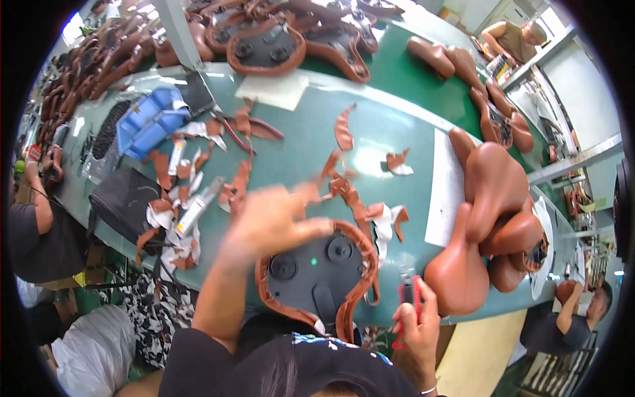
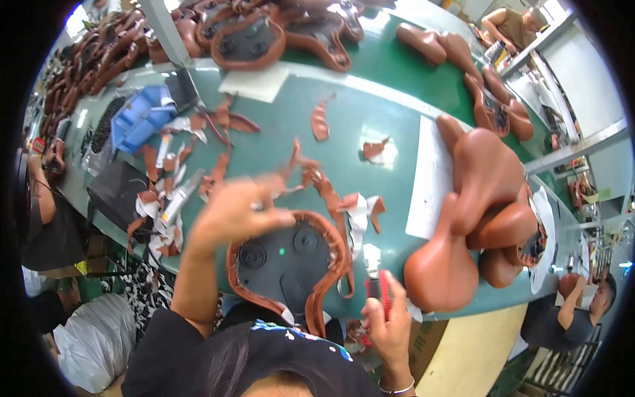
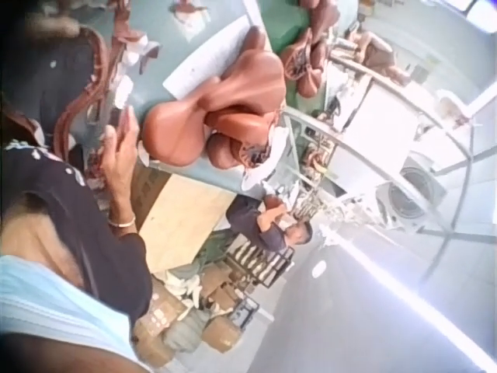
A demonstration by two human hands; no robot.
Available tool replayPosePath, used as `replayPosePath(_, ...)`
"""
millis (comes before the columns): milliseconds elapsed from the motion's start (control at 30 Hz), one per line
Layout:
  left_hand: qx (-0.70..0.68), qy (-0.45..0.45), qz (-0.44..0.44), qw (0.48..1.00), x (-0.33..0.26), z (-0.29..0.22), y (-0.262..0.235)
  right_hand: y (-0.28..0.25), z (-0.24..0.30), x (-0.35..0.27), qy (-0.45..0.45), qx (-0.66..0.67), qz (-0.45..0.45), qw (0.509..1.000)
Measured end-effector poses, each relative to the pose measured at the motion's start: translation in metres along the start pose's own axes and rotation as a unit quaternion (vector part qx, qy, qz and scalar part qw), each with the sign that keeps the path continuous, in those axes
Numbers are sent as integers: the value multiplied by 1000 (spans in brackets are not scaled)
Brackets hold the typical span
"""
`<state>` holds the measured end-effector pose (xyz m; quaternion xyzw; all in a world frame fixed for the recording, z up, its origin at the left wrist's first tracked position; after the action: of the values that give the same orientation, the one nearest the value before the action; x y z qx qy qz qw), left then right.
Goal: Trimming excess synthetic material from the underside of bicycle seats using a utility knife.
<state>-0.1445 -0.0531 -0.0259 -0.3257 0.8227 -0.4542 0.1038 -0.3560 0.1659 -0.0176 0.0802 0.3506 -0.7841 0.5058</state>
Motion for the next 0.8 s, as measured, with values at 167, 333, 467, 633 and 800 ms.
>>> replayPosePath(167, -323, -82, -81, 939, 8, 54, 24, -20, 39, 31, -124, 46, -106, 986)
replayPosePath(333, -518, -33, -400, 755, 58, 100, -27, -45, 104, 65, -263, -37, -170, 949)
replayPosePath(467, -266, 235, 79, 932, 92, -8, 48, -60, 164, 157, -251, 23, -116, 961)
replayPosePath(633, -49, 279, -317, 905, 104, 4, 39, -66, 220, 354, -237, 52, -119, 963)
replayPosePath(800, -86, 44, -356, 929, 108, 61, 46, -31, 230, 527, -90, 359, 8, 929)
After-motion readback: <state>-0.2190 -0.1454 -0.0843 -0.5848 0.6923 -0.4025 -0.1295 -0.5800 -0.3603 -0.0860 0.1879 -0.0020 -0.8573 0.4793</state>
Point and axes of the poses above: each hand's wrist, its own x-axis towards the middle knuckle, its own y-axis out of the palm, z = x × y, the point moved 5 cm from there along x, towards the middle knuckle, and after that the axes turned 15 degrees about y, right-handed, at the moved point
